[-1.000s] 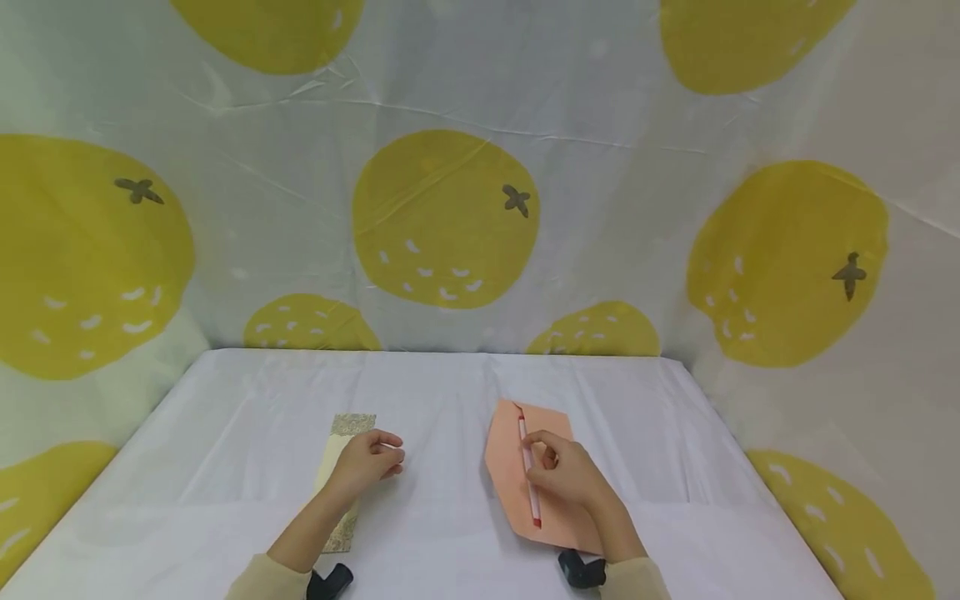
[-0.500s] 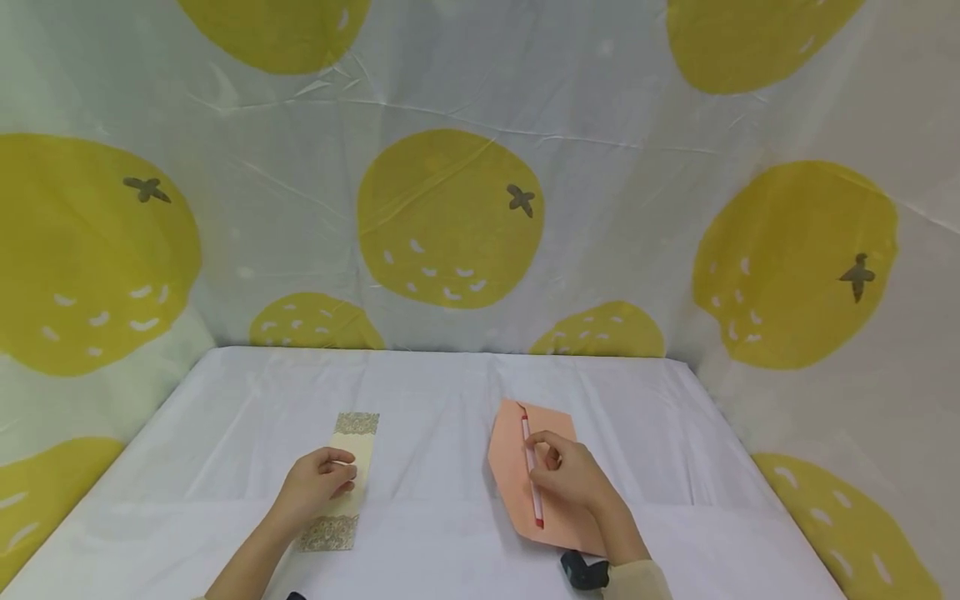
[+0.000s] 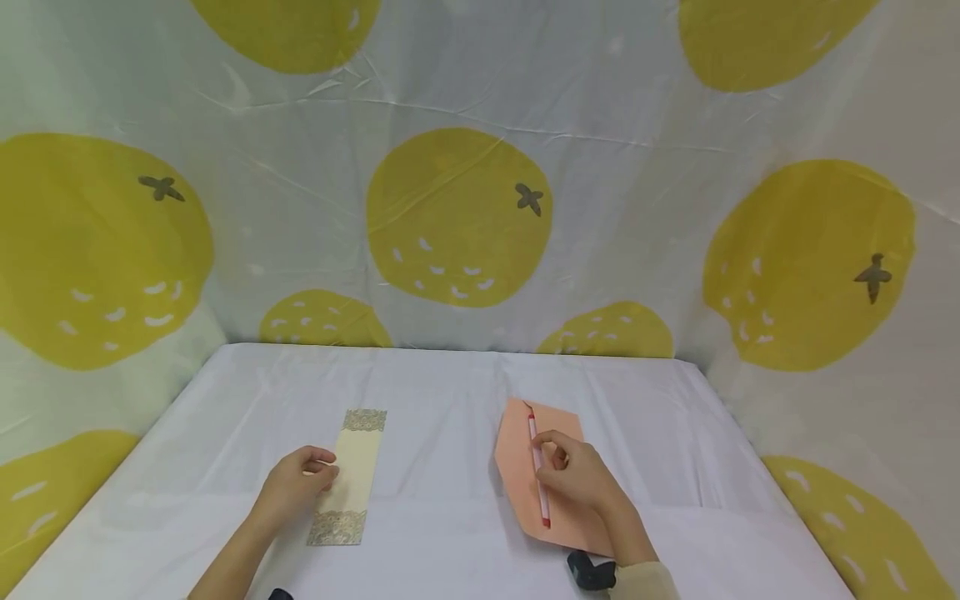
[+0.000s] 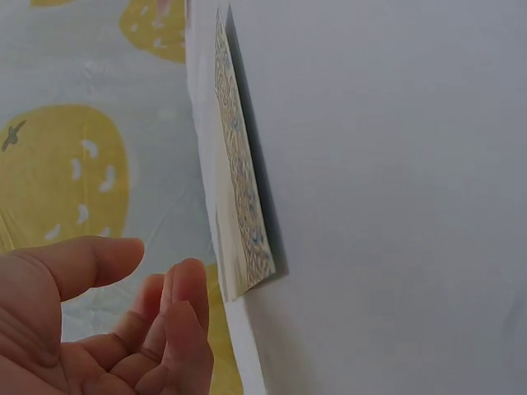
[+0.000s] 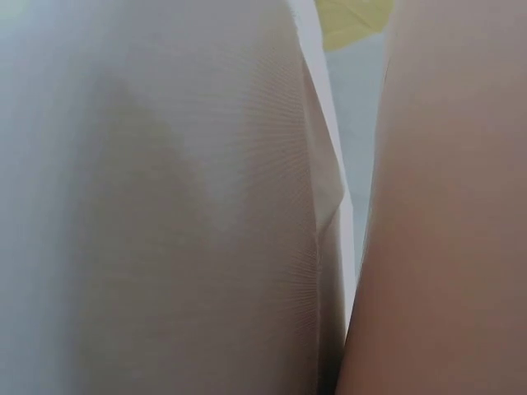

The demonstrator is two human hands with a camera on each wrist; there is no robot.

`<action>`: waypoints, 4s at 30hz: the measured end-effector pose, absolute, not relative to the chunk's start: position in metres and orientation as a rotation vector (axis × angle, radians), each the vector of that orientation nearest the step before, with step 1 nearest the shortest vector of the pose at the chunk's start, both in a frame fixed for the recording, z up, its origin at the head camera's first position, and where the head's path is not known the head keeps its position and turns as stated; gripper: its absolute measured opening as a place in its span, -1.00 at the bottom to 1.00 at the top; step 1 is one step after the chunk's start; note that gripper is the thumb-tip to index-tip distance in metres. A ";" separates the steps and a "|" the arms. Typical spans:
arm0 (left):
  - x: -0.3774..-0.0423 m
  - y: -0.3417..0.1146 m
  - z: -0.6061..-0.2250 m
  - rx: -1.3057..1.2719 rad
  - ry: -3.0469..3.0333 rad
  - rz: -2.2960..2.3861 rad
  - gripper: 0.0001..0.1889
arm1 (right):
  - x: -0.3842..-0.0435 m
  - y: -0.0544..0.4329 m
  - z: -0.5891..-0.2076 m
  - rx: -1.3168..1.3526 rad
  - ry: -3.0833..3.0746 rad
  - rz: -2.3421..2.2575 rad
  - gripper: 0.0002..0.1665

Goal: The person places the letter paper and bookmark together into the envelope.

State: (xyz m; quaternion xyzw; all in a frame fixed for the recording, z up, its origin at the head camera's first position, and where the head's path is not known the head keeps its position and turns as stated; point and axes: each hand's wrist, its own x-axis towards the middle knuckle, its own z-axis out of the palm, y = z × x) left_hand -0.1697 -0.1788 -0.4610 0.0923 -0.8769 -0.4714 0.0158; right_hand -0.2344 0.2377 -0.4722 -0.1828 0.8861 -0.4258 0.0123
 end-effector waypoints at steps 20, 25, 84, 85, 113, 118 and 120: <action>-0.187 -0.193 -0.464 0.375 -2.852 -1.319 -0.79 | -0.237 0.236 -0.472 -0.543 2.792 -1.271 -0.54; -0.189 -0.189 -0.461 0.390 -2.933 -1.170 -0.73 | -0.237 0.237 -0.473 -0.539 2.783 -1.287 -0.54; -0.205 -0.163 -0.467 0.316 -2.555 -1.929 -0.84 | -0.234 0.237 -0.468 -0.549 2.773 -1.302 -0.56; -0.205 -0.160 -0.466 0.314 -2.548 -1.935 -0.84 | -0.234 0.237 -0.468 -0.550 2.773 -1.302 -0.56; -0.214 -0.084 -0.459 0.082 -2.397 -2.326 -0.73 | -0.234 0.237 -0.470 -0.574 2.775 -1.316 -0.55; -0.221 -0.073 -0.464 0.081 -2.371 -2.365 -0.74 | -0.234 0.237 -0.471 -0.583 2.766 -1.324 -0.56; -0.222 -0.068 -0.462 0.068 -2.358 -2.378 -0.75 | -0.233 0.237 -0.471 -0.577 2.762 -1.325 -0.57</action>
